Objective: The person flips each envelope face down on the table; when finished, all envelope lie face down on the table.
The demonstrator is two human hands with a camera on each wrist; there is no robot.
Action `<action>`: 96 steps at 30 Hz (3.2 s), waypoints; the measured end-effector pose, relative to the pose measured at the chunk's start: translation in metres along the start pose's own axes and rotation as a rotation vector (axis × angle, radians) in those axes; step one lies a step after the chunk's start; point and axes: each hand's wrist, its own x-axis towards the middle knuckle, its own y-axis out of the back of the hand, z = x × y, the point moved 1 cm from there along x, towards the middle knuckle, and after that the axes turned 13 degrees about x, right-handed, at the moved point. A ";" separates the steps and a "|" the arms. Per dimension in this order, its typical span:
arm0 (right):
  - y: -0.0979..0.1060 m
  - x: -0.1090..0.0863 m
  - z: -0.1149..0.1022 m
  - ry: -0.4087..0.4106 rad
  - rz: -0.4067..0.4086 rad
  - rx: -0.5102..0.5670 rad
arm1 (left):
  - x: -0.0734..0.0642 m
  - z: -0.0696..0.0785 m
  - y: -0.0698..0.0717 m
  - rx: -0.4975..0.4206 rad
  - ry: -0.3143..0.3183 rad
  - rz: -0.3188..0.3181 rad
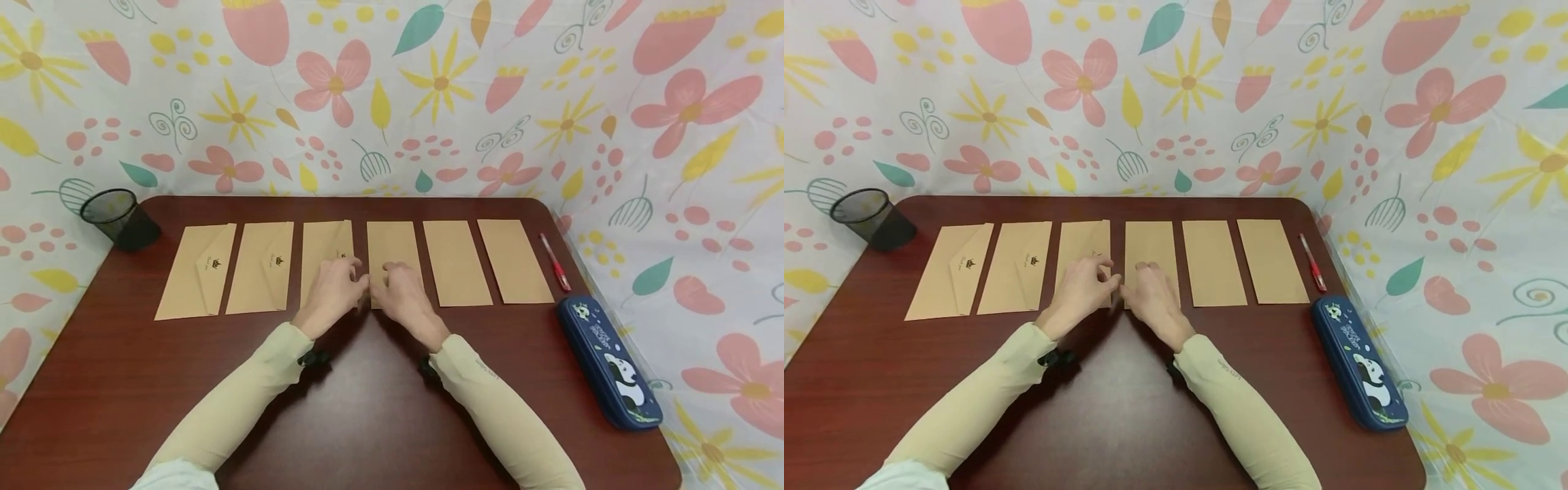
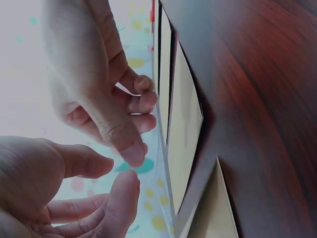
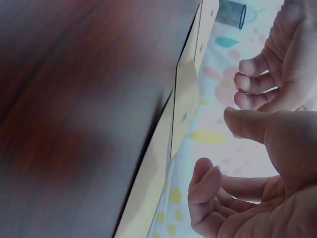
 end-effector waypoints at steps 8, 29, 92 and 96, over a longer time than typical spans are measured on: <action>-0.030 0.017 -0.009 -0.011 -0.078 -0.067 | -0.008 -0.032 0.012 0.014 0.036 0.083; -0.093 0.066 0.005 -0.082 -0.151 -0.129 | -0.014 -0.074 0.022 0.048 0.116 0.066; -0.014 0.021 -0.028 -0.094 -0.141 0.463 | -0.007 -0.113 0.031 -0.471 0.383 -0.083; -0.016 0.021 -0.029 -0.117 -0.115 0.476 | -0.007 -0.113 0.030 -0.472 0.382 -0.097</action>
